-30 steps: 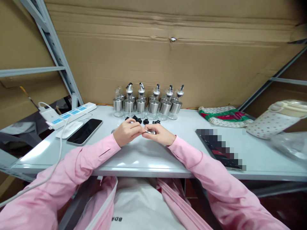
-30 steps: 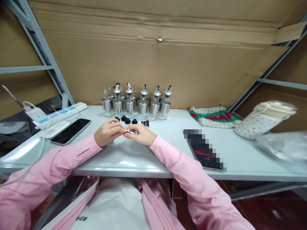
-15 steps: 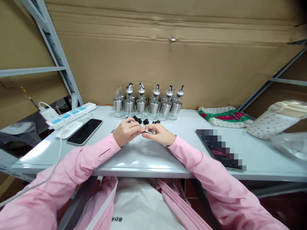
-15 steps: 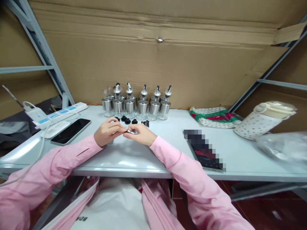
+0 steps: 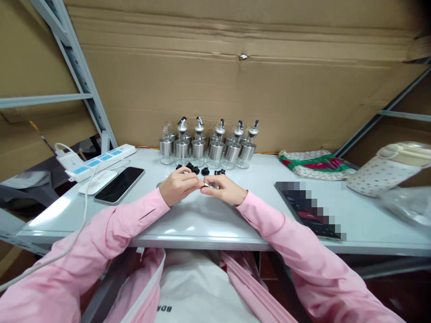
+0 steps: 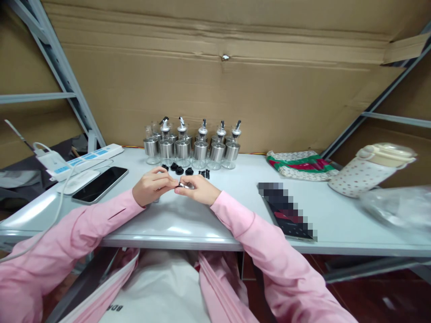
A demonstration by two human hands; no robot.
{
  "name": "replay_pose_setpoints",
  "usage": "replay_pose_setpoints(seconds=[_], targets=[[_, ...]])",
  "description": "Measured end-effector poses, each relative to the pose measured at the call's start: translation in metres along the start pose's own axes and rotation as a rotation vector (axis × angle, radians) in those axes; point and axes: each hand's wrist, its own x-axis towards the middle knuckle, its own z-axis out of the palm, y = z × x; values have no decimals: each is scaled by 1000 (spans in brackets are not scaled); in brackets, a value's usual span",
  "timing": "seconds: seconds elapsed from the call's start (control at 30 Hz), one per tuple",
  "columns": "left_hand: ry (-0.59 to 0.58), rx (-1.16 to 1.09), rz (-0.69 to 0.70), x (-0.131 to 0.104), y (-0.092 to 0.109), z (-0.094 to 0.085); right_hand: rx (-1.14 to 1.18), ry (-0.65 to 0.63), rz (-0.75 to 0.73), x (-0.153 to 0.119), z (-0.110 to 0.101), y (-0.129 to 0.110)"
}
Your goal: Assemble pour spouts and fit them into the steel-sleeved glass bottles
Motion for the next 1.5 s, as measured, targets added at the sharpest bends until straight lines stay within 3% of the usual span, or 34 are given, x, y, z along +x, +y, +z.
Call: replay_pose_setpoints(seconds=[0.77,1.5], targets=[[39,44,56,3,1,-3,38,37,68,0,3,-1],[-4,-4,50,-1,-1,0,46,0,-15,1,4,3]])
